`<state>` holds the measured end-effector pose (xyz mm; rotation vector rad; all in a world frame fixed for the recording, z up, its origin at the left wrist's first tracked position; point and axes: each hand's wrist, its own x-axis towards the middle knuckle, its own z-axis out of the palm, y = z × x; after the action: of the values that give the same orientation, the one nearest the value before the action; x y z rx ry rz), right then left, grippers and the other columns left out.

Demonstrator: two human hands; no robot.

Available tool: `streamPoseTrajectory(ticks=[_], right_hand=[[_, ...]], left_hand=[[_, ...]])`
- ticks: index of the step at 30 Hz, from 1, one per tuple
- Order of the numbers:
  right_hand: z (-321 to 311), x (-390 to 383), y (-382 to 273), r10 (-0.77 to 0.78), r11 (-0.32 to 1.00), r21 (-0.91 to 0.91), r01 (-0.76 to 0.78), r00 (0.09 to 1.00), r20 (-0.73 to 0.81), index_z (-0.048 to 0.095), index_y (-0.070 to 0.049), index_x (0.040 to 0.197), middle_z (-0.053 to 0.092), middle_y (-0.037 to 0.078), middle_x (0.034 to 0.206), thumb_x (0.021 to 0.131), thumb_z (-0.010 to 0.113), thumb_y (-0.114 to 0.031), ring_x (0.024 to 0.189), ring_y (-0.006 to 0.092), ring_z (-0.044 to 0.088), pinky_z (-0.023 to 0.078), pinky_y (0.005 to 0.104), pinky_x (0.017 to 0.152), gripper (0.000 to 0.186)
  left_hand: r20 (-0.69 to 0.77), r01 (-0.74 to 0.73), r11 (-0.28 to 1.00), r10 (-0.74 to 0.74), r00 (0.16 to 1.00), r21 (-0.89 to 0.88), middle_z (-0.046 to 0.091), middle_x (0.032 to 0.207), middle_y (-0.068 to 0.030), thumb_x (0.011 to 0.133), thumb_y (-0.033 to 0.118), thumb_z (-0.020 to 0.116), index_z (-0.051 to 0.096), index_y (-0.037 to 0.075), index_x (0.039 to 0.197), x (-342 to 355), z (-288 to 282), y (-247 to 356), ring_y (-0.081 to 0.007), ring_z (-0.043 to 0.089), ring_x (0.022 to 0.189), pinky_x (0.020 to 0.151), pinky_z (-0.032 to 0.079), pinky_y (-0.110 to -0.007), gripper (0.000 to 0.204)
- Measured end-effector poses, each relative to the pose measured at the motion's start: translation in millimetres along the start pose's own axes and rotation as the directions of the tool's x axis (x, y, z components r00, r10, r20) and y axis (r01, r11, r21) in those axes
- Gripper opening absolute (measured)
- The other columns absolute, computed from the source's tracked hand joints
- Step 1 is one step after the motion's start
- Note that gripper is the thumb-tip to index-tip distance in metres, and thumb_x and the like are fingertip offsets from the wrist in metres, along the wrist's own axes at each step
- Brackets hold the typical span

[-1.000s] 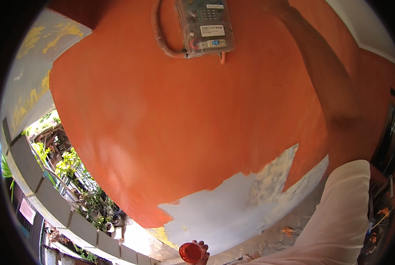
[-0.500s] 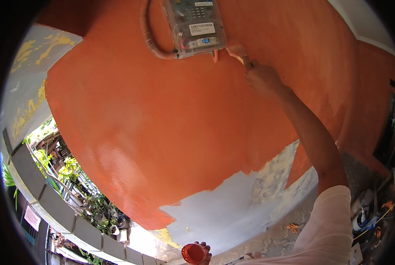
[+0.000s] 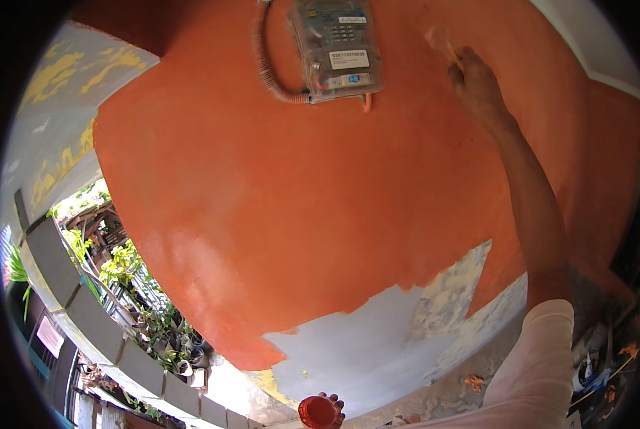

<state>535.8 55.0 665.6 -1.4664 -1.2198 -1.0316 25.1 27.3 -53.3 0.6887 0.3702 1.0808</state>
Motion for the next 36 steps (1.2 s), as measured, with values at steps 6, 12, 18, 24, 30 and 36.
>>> streamPoseTrajectory(ticks=[6,12,18,24,30,36], right_hand=[[26.4,126.9,18.3,-0.175,0.879,-0.456,0.143,0.984,-0.030,0.062,0.004,0.130,0.075,0.025,0.102,0.105,0.058,-0.010,0.089,0.0420,0.075,0.060,0.0558,0.078,0.029],[60.5,-9.9,-10.4,-0.244,0.858,-0.398,0.325,0.939,0.241,0.055,0.007,0.145,0.073,0.024,0.099,0.107,0.057,-0.014,0.082,0.0383,0.075,0.061,0.0505,0.071,0.044],[48.2,-201.0,-15.5,-0.234,0.774,-0.402,0.490,0.810,0.537,0.053,0.008,0.148,0.066,0.017,0.089,0.112,0.058,-0.026,0.060,0.0322,0.069,0.058,0.0464,0.056,0.050],[13.5,-205.0,-1.2,-0.201,0.960,-0.144,0.241,0.948,0.245,0.057,-0.010,0.150,0.068,0.017,0.088,0.108,0.060,-0.018,0.065,0.0346,0.071,0.057,0.0505,0.059,0.043],[46.4,-77.0,-36.4,-0.065,0.956,-0.281,0.085,0.995,0.079,0.053,-0.007,0.154,0.070,0.021,0.093,0.105,0.062,-0.013,0.076,0.0377,0.075,0.060,0.0514,0.065,0.050],[89.6,-132.8,-65.6,-0.141,0.881,-0.408,0.240,0.956,0.258,0.051,0.009,0.151,0.068,0.021,0.095,0.098,0.068,-0.011,0.066,0.0322,0.072,0.058,0.0451,0.055,0.059]], left_hand=[[0.140,0.086,0.974,-0.058,0.989,-0.210,0.060,0.145,-0.0169,0.105,0.054,0.056,0.057,0.015,0.153,8.3,-10.4,-12.1,-0.0397,0.056,0.129,0.094,0.055,-0.057,0.062],[0.249,0.282,0.655,-0.146,0.957,-0.701,0.062,0.141,-0.0197,0.102,0.044,0.072,0.065,0.012,0.142,-2.1,17.3,7.7,-0.0378,0.059,0.130,0.096,0.061,-0.058,0.051],[0.184,0.220,0.664,-0.125,0.975,-0.715,0.062,0.140,-0.0198,0.102,0.045,0.072,0.065,0.012,0.140,4.1,11.2,7.0,-0.0386,0.060,0.129,0.096,0.062,-0.057,0.050],[0.162,0.203,0.681,-0.125,0.979,-0.703,0.063,0.137,-0.0192,0.103,0.046,0.071,0.065,0.012,0.139,6.6,10.3,10.1,-0.0384,0.060,0.126,0.093,0.062,-0.056,0.050],[0.226,0.243,0.631,-0.109,0.968,-0.737,0.062,0.137,-0.0200,0.103,0.046,0.070,0.063,0.011,0.142,2.6,41.1,21.4,-0.0382,0.060,0.125,0.096,0.062,-0.060,0.053],[0.267,0.232,0.610,-0.035,0.963,-0.758,0.058,0.142,-0.0230,0.102,0.046,0.073,0.061,0.007,0.145,-1.2,28.9,14.3,-0.0407,0.056,0.133,0.101,0.061,-0.060,0.059]])
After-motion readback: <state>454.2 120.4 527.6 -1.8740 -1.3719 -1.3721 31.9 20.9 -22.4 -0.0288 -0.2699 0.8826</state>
